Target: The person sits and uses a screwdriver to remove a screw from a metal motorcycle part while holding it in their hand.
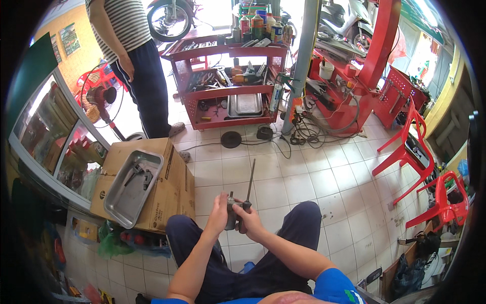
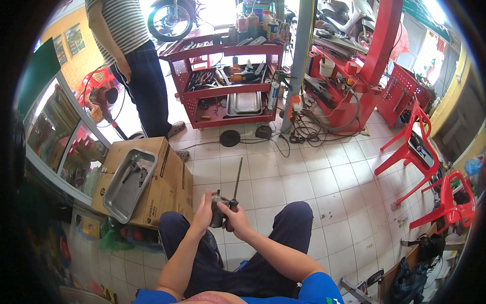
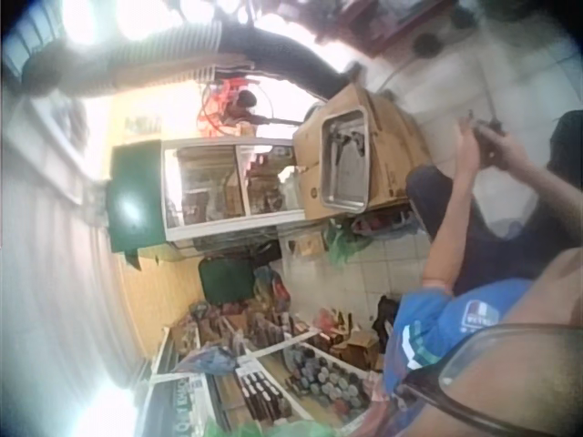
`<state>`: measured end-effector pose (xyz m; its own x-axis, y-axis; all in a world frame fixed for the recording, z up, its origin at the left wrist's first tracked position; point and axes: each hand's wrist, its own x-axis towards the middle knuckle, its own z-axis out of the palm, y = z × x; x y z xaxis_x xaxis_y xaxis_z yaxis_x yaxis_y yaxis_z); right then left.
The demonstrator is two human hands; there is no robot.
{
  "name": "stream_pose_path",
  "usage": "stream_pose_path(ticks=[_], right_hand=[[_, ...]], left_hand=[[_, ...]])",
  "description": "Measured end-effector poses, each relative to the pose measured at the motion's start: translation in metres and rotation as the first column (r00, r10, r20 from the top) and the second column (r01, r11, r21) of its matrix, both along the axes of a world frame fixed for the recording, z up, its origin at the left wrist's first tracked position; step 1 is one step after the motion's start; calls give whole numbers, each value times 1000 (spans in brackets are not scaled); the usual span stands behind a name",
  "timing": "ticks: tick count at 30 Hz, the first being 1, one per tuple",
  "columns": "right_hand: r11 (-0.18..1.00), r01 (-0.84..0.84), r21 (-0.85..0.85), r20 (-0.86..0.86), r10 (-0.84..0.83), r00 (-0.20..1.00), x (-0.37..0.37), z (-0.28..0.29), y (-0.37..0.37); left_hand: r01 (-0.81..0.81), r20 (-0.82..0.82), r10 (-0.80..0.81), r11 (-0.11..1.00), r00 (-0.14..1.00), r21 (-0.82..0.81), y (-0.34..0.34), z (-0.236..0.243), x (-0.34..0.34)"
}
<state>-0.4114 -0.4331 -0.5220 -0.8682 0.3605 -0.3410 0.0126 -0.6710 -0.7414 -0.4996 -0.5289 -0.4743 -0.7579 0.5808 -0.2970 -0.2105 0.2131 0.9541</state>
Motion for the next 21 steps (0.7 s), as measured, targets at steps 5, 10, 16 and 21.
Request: stream_pose_path(ticks=[5,10,16,21], right_hand=[[997,27,-78,-42,-31,999,6,-5,19],[988,85,-125,0,-86,996,7,-21,24],[985,1,-173,23,3,1000,12,-20,31],[945,21,-325,-38,-35,999,9,2,37]], left_hand=[[121,-120,-151,966,981,-227,26,2,-4],[173,-158,-268,878,950,-446,36,15,1],[171,-260,-296,895,919,-412,37,-20,-9],[95,-82,-89,993,993,64,25,-41,-9]])
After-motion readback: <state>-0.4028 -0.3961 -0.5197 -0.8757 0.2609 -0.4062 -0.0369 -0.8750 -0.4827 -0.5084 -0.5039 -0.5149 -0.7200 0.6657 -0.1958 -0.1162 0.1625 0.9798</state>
